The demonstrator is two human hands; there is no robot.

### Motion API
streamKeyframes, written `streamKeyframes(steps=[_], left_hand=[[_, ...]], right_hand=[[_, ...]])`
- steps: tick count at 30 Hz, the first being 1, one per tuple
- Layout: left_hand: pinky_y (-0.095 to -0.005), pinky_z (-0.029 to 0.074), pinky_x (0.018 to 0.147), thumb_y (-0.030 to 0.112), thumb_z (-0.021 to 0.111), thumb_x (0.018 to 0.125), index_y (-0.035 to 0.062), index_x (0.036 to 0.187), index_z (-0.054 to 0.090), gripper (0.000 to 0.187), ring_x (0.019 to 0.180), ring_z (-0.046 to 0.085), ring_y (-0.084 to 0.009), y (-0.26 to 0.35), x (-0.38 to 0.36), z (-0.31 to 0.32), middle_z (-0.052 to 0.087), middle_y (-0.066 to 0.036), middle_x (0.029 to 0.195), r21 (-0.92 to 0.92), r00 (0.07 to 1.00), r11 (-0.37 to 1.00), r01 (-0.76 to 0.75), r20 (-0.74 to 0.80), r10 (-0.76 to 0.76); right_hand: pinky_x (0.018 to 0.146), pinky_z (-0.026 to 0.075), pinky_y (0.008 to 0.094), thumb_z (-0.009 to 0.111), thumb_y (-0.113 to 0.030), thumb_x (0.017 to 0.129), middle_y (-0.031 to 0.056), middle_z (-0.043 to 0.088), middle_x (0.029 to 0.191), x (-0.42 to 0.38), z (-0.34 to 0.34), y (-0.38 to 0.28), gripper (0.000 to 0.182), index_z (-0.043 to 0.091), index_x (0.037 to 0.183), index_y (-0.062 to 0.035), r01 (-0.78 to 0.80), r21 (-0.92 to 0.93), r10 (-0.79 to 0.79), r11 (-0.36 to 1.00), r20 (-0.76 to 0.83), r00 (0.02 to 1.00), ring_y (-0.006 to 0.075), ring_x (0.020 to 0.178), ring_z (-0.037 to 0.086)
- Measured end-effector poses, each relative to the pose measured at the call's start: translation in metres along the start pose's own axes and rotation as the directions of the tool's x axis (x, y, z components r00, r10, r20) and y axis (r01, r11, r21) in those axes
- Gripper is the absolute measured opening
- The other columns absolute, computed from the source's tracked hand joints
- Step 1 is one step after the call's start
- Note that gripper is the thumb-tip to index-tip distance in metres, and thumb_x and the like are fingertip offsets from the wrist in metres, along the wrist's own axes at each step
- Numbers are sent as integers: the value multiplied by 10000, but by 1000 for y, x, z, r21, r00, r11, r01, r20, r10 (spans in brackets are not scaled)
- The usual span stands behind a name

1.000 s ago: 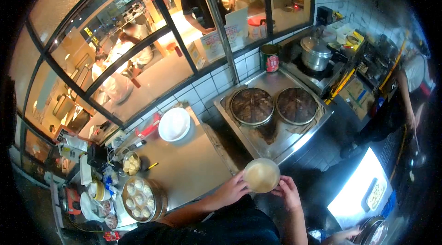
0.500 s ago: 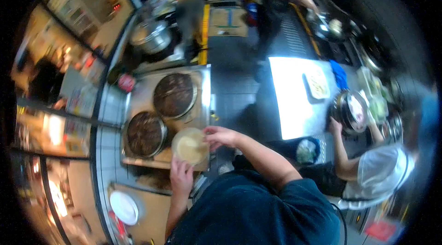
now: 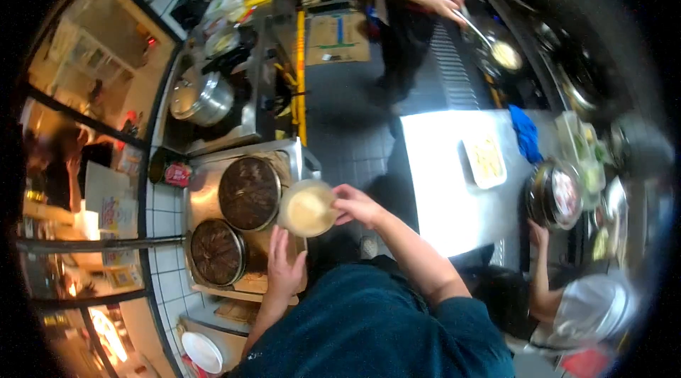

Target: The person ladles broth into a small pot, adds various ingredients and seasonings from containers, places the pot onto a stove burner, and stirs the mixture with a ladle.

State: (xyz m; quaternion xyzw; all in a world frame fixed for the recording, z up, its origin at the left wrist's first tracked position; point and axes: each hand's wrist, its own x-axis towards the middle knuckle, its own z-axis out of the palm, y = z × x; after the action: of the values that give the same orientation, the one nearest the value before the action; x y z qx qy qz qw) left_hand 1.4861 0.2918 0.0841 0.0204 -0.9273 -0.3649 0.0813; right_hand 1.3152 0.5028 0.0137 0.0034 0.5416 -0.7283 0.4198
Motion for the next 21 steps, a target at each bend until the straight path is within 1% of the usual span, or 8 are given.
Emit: streamKeyframes(steps=[2, 3, 6, 7, 10, 12, 17, 21], left_hand=[[-434, 402, 1106, 135, 716, 877, -22, 1412, 436, 624, 1347, 446, -411, -10, 15, 4, 363, -242, 1518, -46, 999, 999, 23, 36, -21], [-420, 436, 1070, 111, 708, 879, -35, 1394, 458, 590, 1314, 485, -398, -6, 28, 0, 425, -246, 1471, 65, 999, 998, -25, 35, 22], [-402, 448, 1058, 102, 707, 882, -48, 1379, 478, 568, 1306, 505, -382, -22, 59, -1, 444, -249, 1460, 44, 996, 998, 33, 84, -37], [-426, 436, 1060, 174, 652, 934, -26, 1406, 457, 549, 1292, 503, -392, -28, 70, 0, 477, -239, 1428, 12, 993, 998, 68, 93, -68], [-422, 459, 1025, 147, 565, 980, -17, 1421, 447, 486, 1243, 537, -348, -52, 125, 2, 518, -203, 1385, 126, 972, 968, -217, 117, 203], [-413, 457, 1029, 151, 564, 982, -12, 1415, 456, 475, 1225, 545, -330, -66, 166, 4, 531, -190, 1370, 132, 958, 951, -279, 111, 266], [-390, 451, 1037, 163, 559, 988, 2, 1398, 479, 448, 1181, 565, -285, -82, 289, 0, 563, -159, 1333, -114, 989, 988, -105, 93, 116], [-371, 446, 1044, 172, 556, 992, 13, 1385, 497, 428, 1145, 582, -249, -80, 371, -15, 589, -134, 1304, -398, 992, 916, 45, 123, 5]], right_hand=[[753, 613, 335, 629, -201, 895, 125, 628, 1075, 13, -19, -20, 475, 448, 1291, -12, -7, 30, 9, 1000, -76, 997, 209, 921, 688], [730, 613, 322, 623, -182, 894, 122, 634, 1045, 20, -27, -35, 470, 443, 1294, -13, -28, 34, 32, 999, -117, 993, 199, 868, 693], [702, 610, 317, 618, -170, 886, 129, 632, 1008, 62, -55, -60, 470, 436, 1289, -10, 40, 88, -18, 995, -234, 972, 198, 830, 686], [694, 609, 316, 611, -166, 885, 128, 625, 1007, 79, -65, -70, 464, 435, 1286, -12, 32, 67, -14, 997, -257, 966, 206, 826, 680], [692, 607, 318, 608, -171, 888, 134, 614, 1029, 146, -91, -103, 452, 442, 1283, -27, 56, 90, -26, 994, -299, 954, 214, 836, 670], [702, 608, 336, 612, -198, 896, 135, 601, 1074, 201, -105, -125, 445, 447, 1280, -48, 94, 104, -57, 990, -317, 947, 223, 864, 660], [692, 614, 354, 609, -216, 909, 136, 594, 1115, 328, -120, -204, 455, 445, 1300, -50, 152, 152, -70, 977, -443, 894, 248, 897, 662], [669, 603, 371, 632, -231, 900, 139, 601, 1088, 427, -142, -254, 461, 441, 1286, -66, 217, 179, -108, 960, -478, 872, 267, 882, 661]])
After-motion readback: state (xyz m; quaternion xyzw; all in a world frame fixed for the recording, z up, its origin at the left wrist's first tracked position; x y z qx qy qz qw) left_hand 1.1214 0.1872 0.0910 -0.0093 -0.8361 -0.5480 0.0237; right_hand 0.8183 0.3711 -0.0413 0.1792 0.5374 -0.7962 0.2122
